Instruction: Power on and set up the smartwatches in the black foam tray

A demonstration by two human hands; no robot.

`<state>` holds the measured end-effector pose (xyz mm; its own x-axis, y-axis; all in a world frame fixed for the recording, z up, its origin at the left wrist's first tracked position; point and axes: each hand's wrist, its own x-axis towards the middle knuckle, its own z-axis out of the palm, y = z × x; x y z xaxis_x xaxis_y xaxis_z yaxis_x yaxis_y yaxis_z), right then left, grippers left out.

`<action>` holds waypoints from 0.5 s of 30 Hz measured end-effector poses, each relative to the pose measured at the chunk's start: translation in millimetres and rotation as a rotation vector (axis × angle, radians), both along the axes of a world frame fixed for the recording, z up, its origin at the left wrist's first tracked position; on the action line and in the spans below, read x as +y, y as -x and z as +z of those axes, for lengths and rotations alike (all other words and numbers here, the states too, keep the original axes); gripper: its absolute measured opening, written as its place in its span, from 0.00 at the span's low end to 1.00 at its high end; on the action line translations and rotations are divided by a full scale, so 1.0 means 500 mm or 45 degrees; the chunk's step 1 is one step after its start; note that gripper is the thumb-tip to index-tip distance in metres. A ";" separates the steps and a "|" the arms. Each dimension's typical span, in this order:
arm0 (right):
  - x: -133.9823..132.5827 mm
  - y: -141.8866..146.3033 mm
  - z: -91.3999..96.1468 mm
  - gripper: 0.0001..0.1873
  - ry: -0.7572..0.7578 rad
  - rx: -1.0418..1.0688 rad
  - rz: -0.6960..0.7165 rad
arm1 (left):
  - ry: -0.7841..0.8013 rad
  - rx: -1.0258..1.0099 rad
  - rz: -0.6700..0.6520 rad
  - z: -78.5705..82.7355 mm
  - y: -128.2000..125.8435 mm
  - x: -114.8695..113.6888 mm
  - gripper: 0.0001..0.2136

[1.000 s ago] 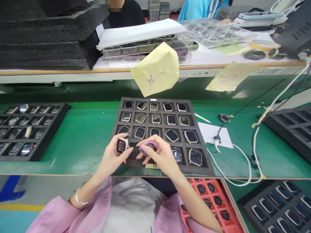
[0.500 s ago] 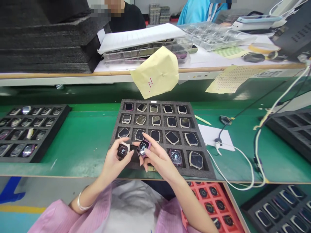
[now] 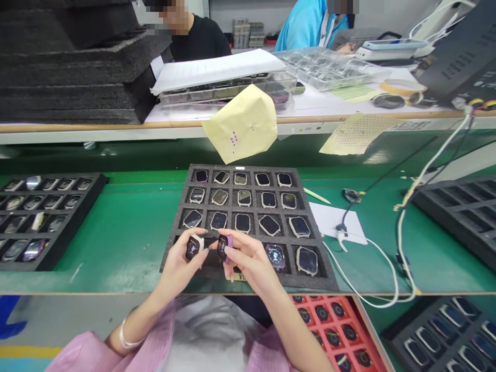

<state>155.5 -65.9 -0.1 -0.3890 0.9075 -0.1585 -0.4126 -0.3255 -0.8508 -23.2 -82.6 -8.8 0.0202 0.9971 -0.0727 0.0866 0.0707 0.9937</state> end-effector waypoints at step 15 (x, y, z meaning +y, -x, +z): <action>0.000 0.000 -0.004 0.19 -0.061 0.002 0.046 | 0.018 -0.115 -0.061 -0.003 0.013 0.001 0.15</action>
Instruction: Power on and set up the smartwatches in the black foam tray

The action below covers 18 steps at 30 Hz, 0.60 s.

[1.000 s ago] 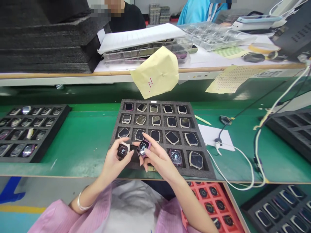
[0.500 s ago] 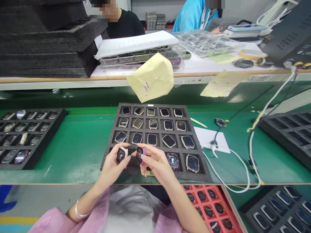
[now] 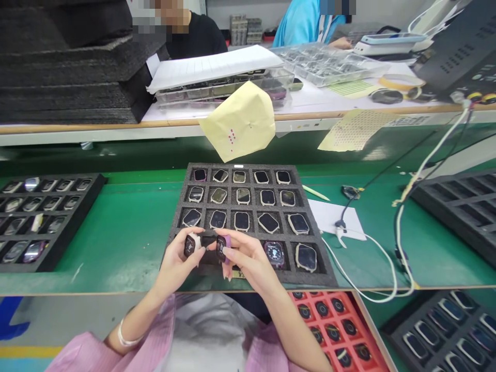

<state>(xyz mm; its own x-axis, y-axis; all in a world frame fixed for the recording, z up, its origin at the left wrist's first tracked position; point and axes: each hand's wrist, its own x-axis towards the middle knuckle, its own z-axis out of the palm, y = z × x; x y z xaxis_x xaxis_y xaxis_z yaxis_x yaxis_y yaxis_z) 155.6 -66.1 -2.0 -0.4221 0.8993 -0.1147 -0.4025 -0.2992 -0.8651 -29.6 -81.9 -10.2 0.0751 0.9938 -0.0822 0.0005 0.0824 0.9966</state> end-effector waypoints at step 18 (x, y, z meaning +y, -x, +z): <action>-0.006 -0.004 -0.008 0.18 -0.081 0.036 0.000 | -0.054 -0.028 -0.070 0.009 -0.011 -0.003 0.17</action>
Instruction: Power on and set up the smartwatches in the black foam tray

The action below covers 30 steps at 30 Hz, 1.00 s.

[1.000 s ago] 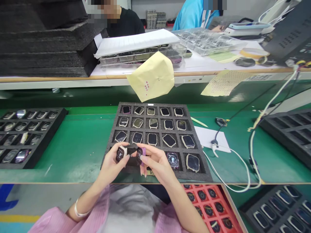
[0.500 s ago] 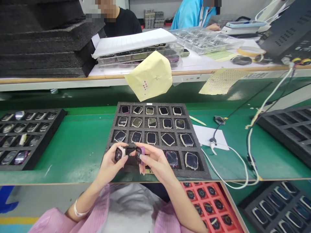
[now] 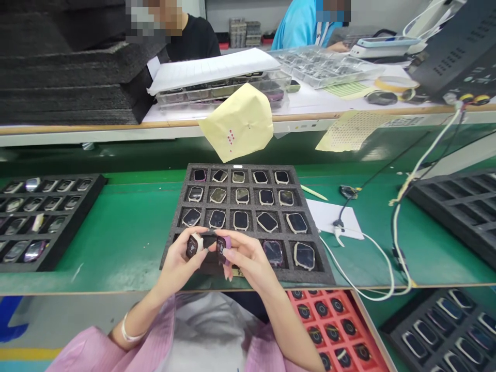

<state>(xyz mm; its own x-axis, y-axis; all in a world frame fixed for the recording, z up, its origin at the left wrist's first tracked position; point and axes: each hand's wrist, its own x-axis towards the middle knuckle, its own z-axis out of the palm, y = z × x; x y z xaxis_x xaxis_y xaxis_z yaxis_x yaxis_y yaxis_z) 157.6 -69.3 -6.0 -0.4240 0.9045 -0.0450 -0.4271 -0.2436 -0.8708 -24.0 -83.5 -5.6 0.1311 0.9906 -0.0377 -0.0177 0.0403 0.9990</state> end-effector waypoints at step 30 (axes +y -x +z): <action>-0.007 -0.004 0.000 0.18 0.015 0.033 -0.110 | -0.029 -0.030 0.040 -0.016 -0.004 -0.005 0.16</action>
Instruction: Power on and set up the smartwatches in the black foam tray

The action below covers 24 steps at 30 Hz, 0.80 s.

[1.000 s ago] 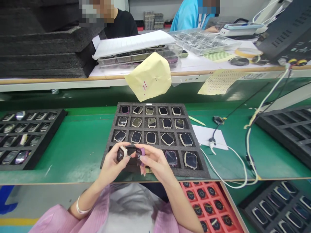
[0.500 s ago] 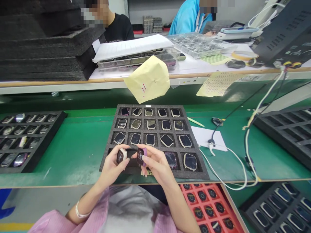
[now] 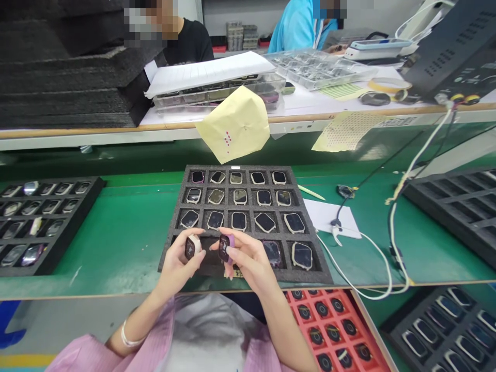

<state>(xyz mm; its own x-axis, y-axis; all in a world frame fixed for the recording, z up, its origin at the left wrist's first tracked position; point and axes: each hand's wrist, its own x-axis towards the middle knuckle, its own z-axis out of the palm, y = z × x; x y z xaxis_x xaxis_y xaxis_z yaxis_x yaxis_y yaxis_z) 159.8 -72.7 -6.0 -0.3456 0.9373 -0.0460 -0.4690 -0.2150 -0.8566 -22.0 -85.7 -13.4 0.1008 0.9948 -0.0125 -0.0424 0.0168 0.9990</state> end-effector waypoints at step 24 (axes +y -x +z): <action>0.008 -0.006 0.007 0.25 -0.053 -0.179 0.088 | 0.265 -0.580 -0.233 0.007 0.031 0.015 0.19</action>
<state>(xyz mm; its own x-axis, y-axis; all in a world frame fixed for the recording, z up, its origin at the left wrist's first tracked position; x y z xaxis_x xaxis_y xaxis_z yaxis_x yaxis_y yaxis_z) 162.7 -68.9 -2.5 -0.4020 0.9137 -0.0601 -0.3296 -0.2056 -0.9215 -37.4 -78.1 -9.7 0.3134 0.9417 -0.1220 -0.4489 0.2602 0.8549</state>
